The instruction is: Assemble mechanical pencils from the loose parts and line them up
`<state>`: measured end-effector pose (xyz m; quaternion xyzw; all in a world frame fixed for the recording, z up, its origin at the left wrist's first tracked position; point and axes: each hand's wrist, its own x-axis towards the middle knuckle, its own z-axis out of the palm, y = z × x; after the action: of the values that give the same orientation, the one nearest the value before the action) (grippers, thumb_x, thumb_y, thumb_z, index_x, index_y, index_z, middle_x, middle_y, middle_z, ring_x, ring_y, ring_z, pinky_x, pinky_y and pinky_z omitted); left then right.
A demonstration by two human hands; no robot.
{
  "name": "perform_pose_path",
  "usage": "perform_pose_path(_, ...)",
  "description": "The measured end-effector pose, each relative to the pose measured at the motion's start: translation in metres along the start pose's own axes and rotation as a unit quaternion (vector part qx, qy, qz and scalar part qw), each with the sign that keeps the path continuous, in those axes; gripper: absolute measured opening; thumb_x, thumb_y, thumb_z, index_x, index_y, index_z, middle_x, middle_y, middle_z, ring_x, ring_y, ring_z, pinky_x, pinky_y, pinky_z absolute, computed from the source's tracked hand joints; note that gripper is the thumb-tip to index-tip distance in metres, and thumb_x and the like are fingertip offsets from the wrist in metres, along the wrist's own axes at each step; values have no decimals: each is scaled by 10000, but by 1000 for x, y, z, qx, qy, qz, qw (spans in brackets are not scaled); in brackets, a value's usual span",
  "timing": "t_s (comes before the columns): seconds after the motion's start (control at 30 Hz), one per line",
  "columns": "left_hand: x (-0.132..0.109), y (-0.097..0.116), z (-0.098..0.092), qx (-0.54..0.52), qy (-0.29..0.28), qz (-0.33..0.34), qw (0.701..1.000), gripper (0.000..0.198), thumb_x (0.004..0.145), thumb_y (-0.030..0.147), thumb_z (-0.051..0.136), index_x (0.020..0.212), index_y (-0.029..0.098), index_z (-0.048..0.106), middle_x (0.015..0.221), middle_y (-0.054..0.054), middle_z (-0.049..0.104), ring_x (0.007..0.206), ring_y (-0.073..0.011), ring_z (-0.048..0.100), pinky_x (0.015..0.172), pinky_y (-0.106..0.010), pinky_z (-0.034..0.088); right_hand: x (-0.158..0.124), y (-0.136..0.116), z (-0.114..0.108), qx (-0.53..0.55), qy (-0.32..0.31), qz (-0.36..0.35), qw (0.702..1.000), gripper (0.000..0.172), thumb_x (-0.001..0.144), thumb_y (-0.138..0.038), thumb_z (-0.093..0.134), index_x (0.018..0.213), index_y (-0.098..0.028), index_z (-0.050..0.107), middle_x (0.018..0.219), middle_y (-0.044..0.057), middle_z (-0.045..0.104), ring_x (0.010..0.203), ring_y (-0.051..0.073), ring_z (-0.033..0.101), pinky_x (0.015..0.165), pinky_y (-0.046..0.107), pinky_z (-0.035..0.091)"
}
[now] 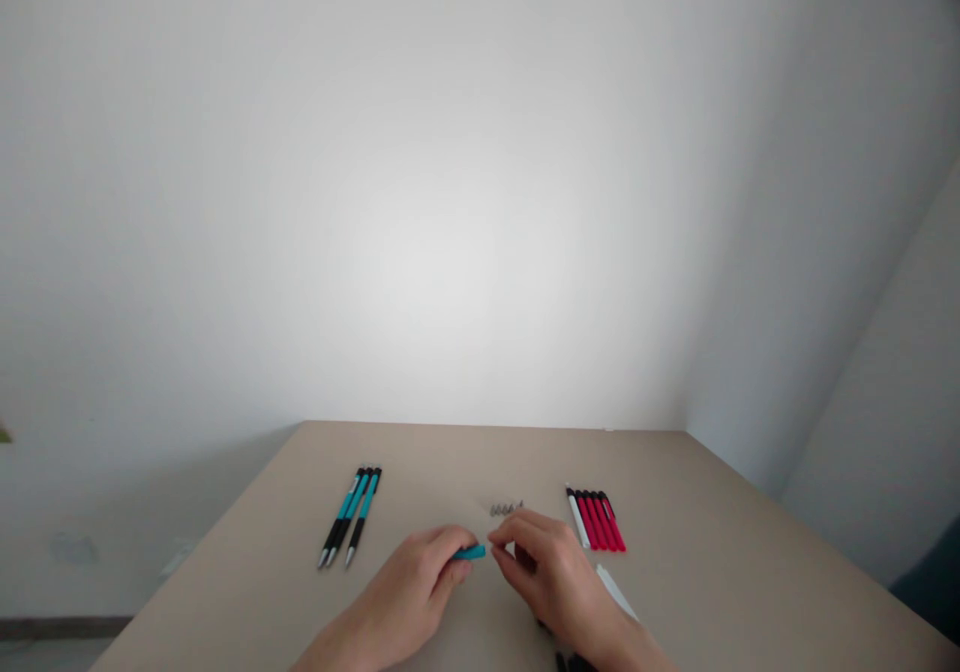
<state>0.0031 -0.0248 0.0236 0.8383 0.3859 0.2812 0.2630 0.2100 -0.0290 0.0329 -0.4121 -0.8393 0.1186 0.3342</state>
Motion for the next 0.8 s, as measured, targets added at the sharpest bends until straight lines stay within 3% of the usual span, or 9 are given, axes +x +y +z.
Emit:
perform_pose_path(0.17,-2,2,0,-1,5,5,1000,162,919,168,437,986,219,576,923,-4,638,858,-154,573,766,-220,401,1,2,-4,35,-4,-26,999,166,912,-195,496,923,-211,661,828,41,631,745,141,589,672,227,435)
perform_pose_path(0.8,-1,6,-2,13,-19,33,999,193,939,180,383,1025,214,553,814,0,616,771,-149,569,702,-217,407,1,0,1,40,10,-20,999,64,875,-207,578,851,-207,637,745,8,653,672,141,589,632,224,425)
